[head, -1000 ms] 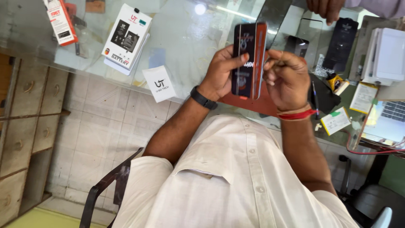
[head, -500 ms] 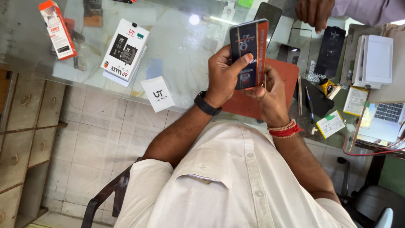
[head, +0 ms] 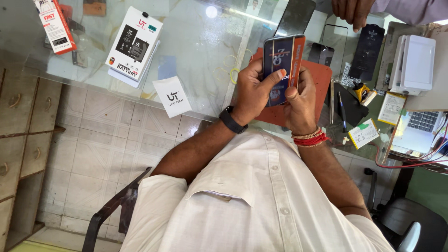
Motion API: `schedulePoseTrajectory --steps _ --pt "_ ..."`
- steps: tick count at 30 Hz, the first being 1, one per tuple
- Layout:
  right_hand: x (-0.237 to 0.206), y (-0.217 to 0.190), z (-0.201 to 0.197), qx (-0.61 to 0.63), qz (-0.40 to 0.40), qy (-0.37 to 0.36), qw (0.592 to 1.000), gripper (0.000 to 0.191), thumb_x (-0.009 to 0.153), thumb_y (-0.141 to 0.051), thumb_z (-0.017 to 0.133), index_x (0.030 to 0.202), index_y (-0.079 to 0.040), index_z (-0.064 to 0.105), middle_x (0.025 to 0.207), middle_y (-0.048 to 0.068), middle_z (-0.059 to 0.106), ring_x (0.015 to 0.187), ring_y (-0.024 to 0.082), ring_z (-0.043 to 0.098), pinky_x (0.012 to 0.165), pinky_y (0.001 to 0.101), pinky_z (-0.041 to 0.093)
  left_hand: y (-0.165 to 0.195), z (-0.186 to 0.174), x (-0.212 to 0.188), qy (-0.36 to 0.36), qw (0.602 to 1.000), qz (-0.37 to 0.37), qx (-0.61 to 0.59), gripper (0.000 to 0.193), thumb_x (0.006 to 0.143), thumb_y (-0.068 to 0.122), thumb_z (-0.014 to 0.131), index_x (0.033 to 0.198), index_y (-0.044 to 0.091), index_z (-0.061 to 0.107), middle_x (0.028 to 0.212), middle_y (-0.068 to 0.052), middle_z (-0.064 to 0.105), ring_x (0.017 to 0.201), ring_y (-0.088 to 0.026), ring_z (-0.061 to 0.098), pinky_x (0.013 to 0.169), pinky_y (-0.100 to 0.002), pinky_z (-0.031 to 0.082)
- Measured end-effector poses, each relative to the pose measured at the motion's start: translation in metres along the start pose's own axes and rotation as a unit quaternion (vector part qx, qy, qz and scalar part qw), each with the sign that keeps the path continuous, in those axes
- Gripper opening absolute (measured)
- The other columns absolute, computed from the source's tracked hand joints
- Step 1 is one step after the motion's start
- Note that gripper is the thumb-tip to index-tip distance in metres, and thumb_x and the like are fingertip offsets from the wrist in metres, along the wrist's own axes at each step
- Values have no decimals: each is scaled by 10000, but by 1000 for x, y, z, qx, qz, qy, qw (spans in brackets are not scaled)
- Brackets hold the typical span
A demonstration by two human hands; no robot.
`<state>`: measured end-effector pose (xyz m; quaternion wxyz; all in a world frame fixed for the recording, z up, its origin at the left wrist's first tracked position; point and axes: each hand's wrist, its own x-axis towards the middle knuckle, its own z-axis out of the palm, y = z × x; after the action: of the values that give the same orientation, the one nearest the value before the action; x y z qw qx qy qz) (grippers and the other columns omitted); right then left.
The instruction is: The person uses a heat gun and a prying tool to open a smartphone, then uses a thin wire to separate the screen from the frame. The person handles the phone, battery, and tools throughout the process.
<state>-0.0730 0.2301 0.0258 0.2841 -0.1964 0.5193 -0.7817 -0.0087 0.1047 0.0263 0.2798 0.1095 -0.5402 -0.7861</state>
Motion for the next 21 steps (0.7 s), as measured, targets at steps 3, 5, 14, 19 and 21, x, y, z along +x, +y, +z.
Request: schedulePoseTrajectory --steps 3,5,14,19,21 --pt "3 -3 -1 -47 0 5 999 1018 718 -596 906 1390 24 459 1240 71 640 1131 138 662 1003 300 576 -8 -2 -5 -20 999 -26 5 108 981 93 734 1023 -5 714 920 -65 766 801 -78 716 701 -247 602" --pt "6 -9 -1 -93 -12 5 996 1039 708 -563 942 1405 21 441 1244 67 633 1132 141 658 1015 303 572 -14 -3 -8 -32 998 -37 34 96 975 79 741 998 -12 723 892 -69 764 774 -74 701 669 -244 584" --pt "33 -63 -9 -323 -80 -68 940 1036 642 -323 989 1470 8 461 1351 169 668 1235 213 664 1028 330 583 -25 -4 -14 -109 990 -69 60 109 948 34 717 1045 -13 709 947 -68 767 863 -83 714 757 -247 584" --pt "33 -73 -11 -219 -22 -118 968 806 844 -316 870 1456 45 490 1424 237 630 1382 289 614 1140 379 537 -24 -8 -12 -132 982 -129 -43 161 954 33 713 1108 -11 697 977 -54 755 866 -79 706 765 -264 602" --pt "32 -70 -12 -177 -21 -135 975 834 885 -418 797 1477 67 464 1446 264 599 1400 306 590 1152 398 520 -24 -9 -11 -132 982 -121 -59 165 969 36 713 1126 -13 699 997 -55 756 875 -79 698 772 -260 594"
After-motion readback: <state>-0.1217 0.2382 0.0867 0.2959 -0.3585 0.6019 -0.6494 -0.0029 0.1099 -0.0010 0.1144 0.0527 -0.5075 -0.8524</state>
